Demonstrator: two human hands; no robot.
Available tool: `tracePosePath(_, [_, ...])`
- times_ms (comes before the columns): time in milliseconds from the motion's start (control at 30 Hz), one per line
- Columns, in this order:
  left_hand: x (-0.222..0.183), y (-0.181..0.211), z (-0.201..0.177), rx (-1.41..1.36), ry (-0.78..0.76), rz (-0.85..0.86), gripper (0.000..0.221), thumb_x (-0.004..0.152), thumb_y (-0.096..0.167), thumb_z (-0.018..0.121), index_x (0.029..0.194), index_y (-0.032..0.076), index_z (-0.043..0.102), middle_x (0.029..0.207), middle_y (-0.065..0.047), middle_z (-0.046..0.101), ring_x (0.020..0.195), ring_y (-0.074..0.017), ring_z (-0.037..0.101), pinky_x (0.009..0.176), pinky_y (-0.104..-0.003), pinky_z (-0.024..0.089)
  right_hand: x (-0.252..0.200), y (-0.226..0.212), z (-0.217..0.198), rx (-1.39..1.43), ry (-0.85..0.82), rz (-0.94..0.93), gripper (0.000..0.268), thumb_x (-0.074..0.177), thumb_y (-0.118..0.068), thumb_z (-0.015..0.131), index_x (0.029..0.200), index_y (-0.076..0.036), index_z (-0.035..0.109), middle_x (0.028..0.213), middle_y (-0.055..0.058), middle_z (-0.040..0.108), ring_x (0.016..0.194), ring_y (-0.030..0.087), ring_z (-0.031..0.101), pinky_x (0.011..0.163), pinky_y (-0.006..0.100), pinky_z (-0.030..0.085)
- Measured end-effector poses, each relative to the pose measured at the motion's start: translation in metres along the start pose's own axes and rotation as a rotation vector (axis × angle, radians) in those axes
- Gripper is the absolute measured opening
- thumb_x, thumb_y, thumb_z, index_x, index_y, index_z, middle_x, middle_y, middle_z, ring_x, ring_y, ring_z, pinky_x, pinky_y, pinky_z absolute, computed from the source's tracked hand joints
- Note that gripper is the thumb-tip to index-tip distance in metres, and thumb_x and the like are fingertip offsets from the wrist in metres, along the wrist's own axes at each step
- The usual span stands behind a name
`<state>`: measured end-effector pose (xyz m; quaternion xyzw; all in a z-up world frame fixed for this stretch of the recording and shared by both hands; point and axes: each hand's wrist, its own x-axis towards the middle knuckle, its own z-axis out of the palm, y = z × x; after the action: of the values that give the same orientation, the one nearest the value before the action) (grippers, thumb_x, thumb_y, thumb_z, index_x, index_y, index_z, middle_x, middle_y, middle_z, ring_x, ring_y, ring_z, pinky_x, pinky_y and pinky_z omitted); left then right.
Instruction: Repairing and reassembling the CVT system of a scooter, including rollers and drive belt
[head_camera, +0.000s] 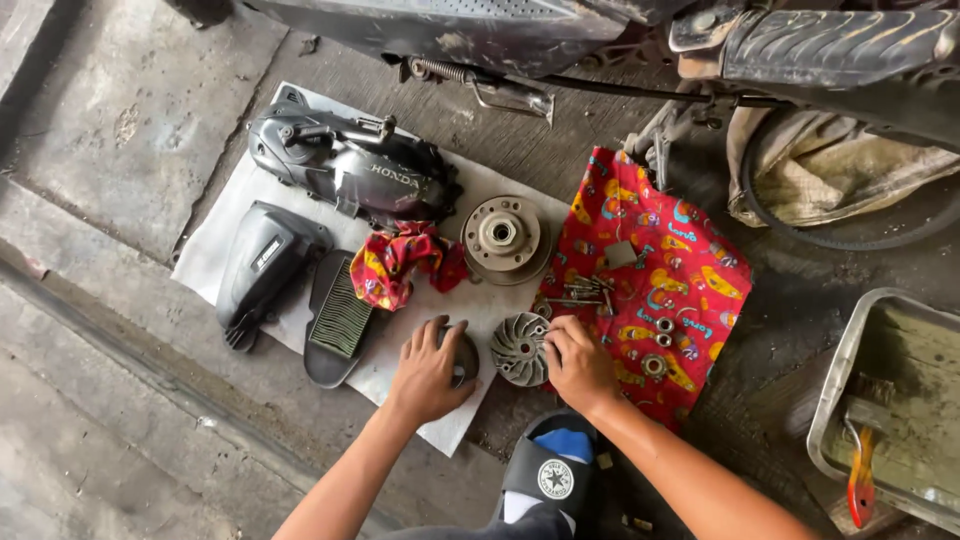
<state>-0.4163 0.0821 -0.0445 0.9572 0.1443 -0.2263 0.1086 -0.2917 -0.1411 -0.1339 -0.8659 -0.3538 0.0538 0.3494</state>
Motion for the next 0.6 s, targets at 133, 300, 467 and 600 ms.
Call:
tracePosePath(133, [0.034,-0.006,-0.010,-0.030,0.274,0.103,0.075,0.075,0.039,0.080,0.139,0.014,0.051,0.131,-0.015,0.053,0.129,-0.0374,0.049,0.095,-0.047,0.049,0.003,-0.004,-0.001,-0.021,-0.100,0.029,0.009,0.091,-0.013,0.066,0.095,-0.008,0.072,0.106,0.003,0.065,0.092,0.030,0.072,0.074,0.040,0.062])
tracePosePath(300, [0.091,0.006,-0.062,0.074,0.480,0.252,0.088,0.071,0.033,0.086,0.147,0.010,0.047,0.139,-0.022,0.051,0.137,-0.0425,0.044,0.106,-0.049,0.043,-0.003,0.010,0.009,-0.169,-0.043,-0.025,0.015,0.087,-0.017,0.065,0.098,-0.012,0.073,0.110,0.002,0.060,0.098,0.028,0.069,0.080,0.039,0.061])
tracePosePath(467, [0.141,0.013,-0.081,0.016,0.208,0.223,0.130,0.065,0.052,0.090,0.167,0.025,0.015,0.163,-0.025,0.030,0.150,-0.0459,0.031,0.117,-0.059,0.033,-0.009,-0.004,-0.014,-0.151,-0.138,0.065,0.012,0.086,-0.023,0.065,0.094,-0.016,0.072,0.100,-0.001,0.062,0.097,0.025,0.068,0.084,0.041,0.055])
tracePosePath(600, [0.145,-0.025,-0.057,0.048,0.060,0.082,0.155,0.058,0.038,0.100,0.167,0.019,-0.010,0.162,-0.026,0.027,0.144,-0.0459,0.040,0.114,-0.058,0.041,-0.015,0.012,-0.022,-0.085,-0.242,0.128,0.012,0.086,-0.025,0.068,0.094,-0.018,0.075,0.097,0.000,0.068,0.099,0.025,0.069,0.086,0.041,0.053])
